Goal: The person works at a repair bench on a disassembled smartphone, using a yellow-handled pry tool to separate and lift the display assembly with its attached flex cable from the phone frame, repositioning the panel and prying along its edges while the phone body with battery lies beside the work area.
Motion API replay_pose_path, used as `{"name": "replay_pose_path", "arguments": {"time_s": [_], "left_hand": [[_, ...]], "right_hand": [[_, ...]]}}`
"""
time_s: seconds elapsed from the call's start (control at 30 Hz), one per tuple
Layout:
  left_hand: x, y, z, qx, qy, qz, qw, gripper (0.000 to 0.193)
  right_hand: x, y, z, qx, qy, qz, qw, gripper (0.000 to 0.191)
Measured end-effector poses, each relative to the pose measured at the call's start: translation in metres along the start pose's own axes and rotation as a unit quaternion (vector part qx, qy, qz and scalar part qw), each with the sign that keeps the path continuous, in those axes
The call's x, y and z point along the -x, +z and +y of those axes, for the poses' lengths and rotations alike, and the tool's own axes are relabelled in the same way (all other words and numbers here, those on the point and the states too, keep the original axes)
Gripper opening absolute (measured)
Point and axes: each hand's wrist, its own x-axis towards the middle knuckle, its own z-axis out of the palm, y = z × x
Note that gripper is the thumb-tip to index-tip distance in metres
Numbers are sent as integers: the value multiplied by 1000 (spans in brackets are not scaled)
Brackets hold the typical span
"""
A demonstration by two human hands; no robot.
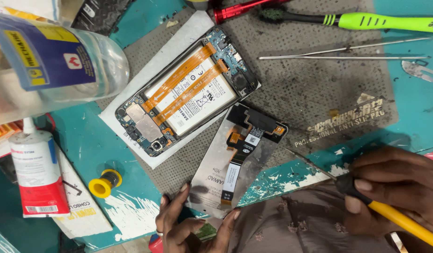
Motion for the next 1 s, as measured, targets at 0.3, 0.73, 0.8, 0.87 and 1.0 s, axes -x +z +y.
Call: {"name": "replay_pose_path", "arguments": {"time_s": [0.3,0.73,0.8,0.87,1.0], "left_hand": [[-5,4,13,56,11,67,996,73],[-18,-8,32,-18,26,30,999,55],[-23,-10,36,-24,34,31,999,54],[-27,-15,40,-32,40,31,998,56],[-43,-28,49,-8,80,43,996,49]], "right_hand": [[-11,0,0,11,-10,13,1000,33],[-23,13,-5,25,-26,91,995,24],[-23,13,-4,23,-24,94,995,24],[-20,13,-2,12,-19,102,995,24],[-9,12,6,20,-17,85,996,22]]}}
